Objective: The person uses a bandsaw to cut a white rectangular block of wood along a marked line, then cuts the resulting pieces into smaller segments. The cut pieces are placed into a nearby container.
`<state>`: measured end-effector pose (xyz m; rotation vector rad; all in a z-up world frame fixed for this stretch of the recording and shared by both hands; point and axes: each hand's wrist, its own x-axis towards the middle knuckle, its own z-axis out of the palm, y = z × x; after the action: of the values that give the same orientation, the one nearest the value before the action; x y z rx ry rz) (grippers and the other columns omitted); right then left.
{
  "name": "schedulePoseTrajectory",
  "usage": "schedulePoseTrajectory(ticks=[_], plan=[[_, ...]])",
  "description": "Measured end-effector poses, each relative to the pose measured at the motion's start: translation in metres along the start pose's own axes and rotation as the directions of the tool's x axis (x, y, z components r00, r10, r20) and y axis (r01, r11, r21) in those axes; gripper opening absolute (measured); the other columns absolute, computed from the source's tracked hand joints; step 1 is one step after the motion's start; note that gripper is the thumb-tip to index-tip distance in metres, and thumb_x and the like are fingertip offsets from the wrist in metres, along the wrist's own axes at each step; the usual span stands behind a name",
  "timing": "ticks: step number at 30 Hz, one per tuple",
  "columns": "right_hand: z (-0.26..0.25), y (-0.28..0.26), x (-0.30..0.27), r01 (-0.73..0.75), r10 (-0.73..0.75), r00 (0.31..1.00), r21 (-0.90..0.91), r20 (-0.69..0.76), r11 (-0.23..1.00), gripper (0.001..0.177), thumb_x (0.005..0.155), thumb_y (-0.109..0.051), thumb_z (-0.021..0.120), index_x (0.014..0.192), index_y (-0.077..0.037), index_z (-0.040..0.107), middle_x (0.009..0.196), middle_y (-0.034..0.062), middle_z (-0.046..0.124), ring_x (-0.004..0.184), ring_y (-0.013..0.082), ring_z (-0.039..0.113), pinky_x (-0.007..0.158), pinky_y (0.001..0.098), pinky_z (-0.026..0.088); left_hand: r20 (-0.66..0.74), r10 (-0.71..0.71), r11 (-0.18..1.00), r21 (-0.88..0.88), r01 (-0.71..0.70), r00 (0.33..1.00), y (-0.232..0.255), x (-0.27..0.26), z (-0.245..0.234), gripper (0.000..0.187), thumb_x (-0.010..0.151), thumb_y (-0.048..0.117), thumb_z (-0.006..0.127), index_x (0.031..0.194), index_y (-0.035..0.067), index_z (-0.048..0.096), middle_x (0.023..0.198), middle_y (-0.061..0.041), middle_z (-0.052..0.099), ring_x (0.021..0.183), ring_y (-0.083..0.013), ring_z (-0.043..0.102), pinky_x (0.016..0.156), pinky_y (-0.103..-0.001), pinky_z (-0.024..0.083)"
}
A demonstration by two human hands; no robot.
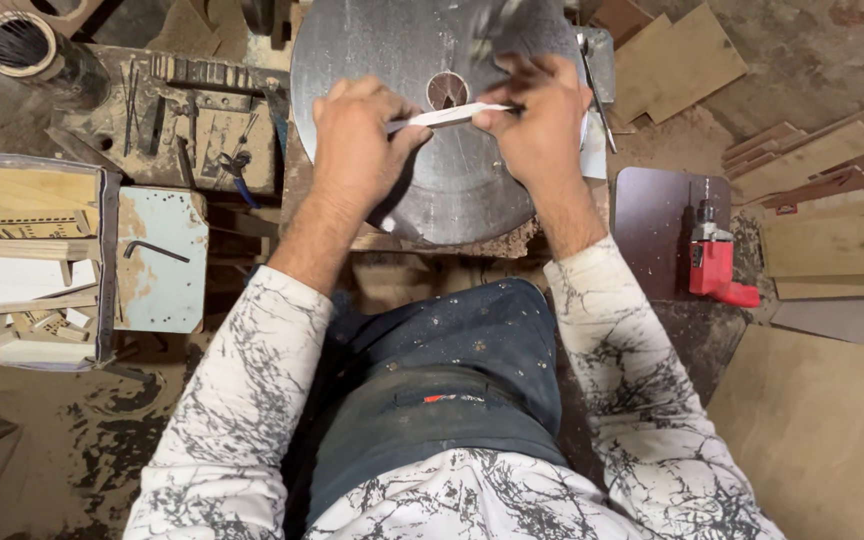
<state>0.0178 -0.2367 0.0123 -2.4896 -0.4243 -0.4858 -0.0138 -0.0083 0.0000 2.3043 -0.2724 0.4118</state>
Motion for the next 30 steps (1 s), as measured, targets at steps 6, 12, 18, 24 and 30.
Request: schedulePoseTrajectory(ticks=[6,12,18,24,30], plan=[[-0.015,0.006,-0.021,-0.040,0.040,0.999,0.097,0.004,0.994,0.025,0.082,-0.024,0.090,0.105,-0.019,0.081,0.128,-0.0063,0.074,0.127,0.0200,0.056,0.112,0.0422,0.037,-0.004,0.060,0.997,-0.055,-0.060,0.998,-0.007,-0.004,-0.006,0.026,0.082,0.027,0.090,0.096,0.009,0.077,0.098,-0.005,0.067,0.100,-0.0263,0.058,0.092,-0.042,0.041],[-0.024,-0.018,-0.019,0.069,-0.069,0.997,-0.011,-0.044,0.998,0.051,0.078,-0.029,0.095,0.120,-0.008,0.075,0.120,0.0021,0.072,0.127,0.0276,0.049,0.106,0.0488,0.027,0.022,0.014,0.999,-0.032,-0.013,1.000,-0.001,0.004,-0.001,0.023,0.080,0.029,0.091,0.092,0.013,0.079,0.093,-0.002,0.069,0.095,-0.0234,0.060,0.089,-0.044,0.037],[-0.005,-0.021,-0.010,0.083,-0.085,0.995,-0.038,-0.047,0.996,0.023,0.082,-0.027,0.093,0.099,-0.014,0.083,0.109,0.0017,0.073,0.119,0.0257,0.053,0.101,0.0461,0.029,0.028,0.018,0.999,-0.033,-0.017,0.999,0.002,0.013,0.003,0.026,0.077,0.031,0.092,0.090,0.013,0.079,0.090,-0.001,0.070,0.094,-0.0226,0.061,0.086,-0.044,0.037],[0.004,-0.006,-0.001,0.121,-0.123,0.989,-0.023,-0.077,0.992,0.019,0.080,-0.021,0.092,0.094,-0.013,0.082,0.103,0.0005,0.072,0.111,0.0247,0.058,0.096,0.0441,0.032,0.026,0.003,0.999,-0.038,-0.002,1.000,-0.004,0.018,0.008,0.032,0.072,0.033,0.095,0.082,0.010,0.075,0.084,-0.004,0.067,0.091,-0.0247,0.061,0.086,-0.044,0.039],[0.004,-0.004,0.012,0.140,-0.141,0.989,-0.040,-0.033,0.989,0.022,0.076,-0.019,0.094,0.093,-0.013,0.081,0.098,-0.0006,0.072,0.105,0.0247,0.058,0.094,0.0426,0.035,0.043,-0.014,0.998,-0.066,0.017,0.999,-0.008,0.025,0.013,0.036,0.066,0.034,0.097,0.074,0.009,0.072,0.081,-0.005,0.068,0.089,-0.0251,0.062,0.086,-0.044,0.039]])
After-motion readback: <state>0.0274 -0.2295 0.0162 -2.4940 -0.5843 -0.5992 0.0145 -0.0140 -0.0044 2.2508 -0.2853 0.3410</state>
